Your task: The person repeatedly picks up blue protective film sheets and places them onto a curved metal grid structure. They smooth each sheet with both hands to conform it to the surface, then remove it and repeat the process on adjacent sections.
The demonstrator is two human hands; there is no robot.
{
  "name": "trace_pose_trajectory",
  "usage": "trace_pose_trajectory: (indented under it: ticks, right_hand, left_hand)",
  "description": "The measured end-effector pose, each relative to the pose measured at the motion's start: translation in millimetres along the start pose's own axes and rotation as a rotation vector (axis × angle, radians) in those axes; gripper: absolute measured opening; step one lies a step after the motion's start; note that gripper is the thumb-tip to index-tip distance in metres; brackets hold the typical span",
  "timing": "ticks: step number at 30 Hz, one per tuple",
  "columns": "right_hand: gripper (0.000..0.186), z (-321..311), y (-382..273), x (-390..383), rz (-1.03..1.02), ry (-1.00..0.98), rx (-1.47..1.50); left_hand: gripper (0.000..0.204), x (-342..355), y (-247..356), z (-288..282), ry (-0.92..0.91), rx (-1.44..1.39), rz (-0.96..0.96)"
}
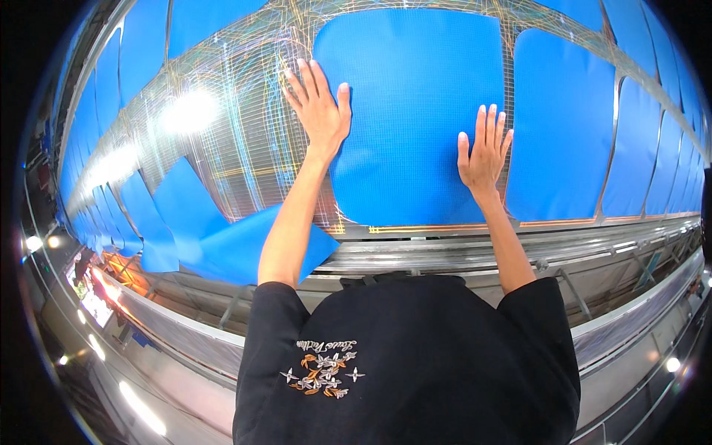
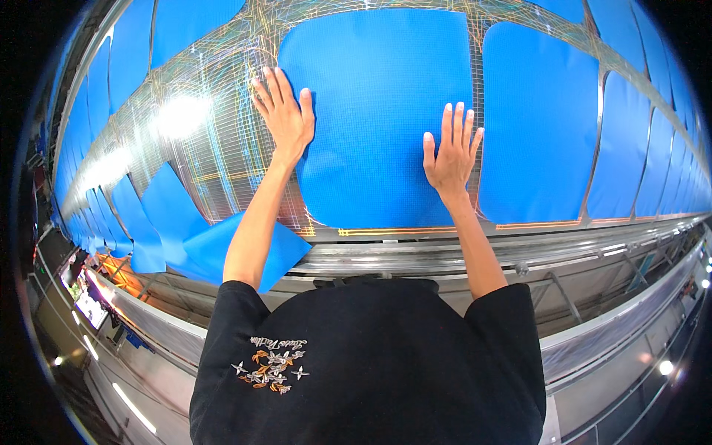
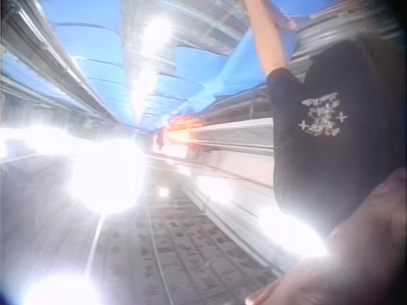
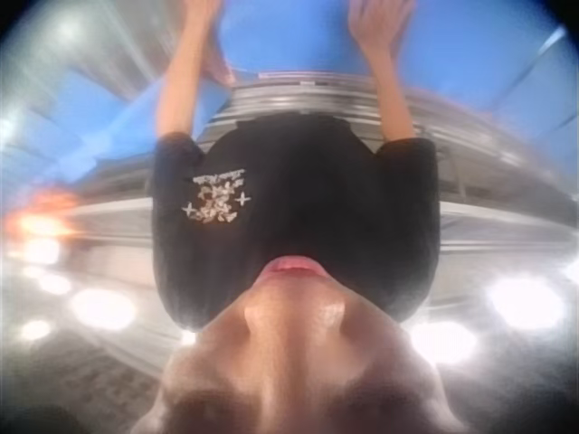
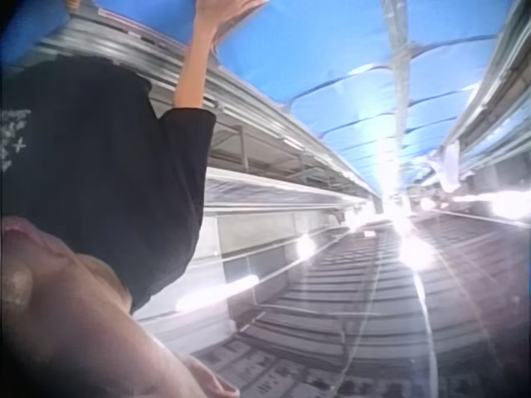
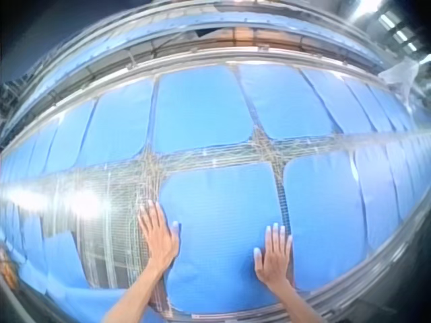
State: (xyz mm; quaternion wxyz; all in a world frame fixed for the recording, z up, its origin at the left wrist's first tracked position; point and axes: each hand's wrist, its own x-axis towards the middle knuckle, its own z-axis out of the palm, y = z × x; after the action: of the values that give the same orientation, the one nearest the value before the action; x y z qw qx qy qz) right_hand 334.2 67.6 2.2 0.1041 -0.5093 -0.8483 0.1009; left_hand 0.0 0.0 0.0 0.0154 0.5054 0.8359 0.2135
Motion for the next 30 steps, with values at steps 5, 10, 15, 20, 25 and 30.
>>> trace_pose_trajectory:
  ticks: [5,10,15,20,25,30]
  right_hand:
    - [0.067,-4.8,5.6,2.9,-0.004,0.014,-0.017]
    - [0.067,-6.7,-0.3,4.0,-0.018,0.041,0.012]
    - [0.067,-4.2,3.4,2.5,-0.023,0.048,0.030]
    - [0.067,-6.3,4.0,-1.1,-0.017,0.038,0.048]
    - [0.068,-10.5,0.5,1.9,-0.022,0.050,0.052]
    - [0.068,-12.4,-0.6,0.0,-0.005,0.035,0.002]
  left_hand:
    - [0.087,-70.0,74.8,7.8,-0.339,0.011,0.359]
    - [0.089,-171.2,135.5,9.0,-0.524,-0.125,0.634]
    - [0.083,-137.1,113.7,1.2,-0.437,-0.131,0.332]
    - [0.077,-117.6,75.0,-11.8,-0.200,-0.029,0.070]
    - [0.077,-133.5,50.7,-26.2,-0.212,0.046,0.007]
    - [0.080,-171.2,36.1,-53.6,-0.350,0.135,0.038]
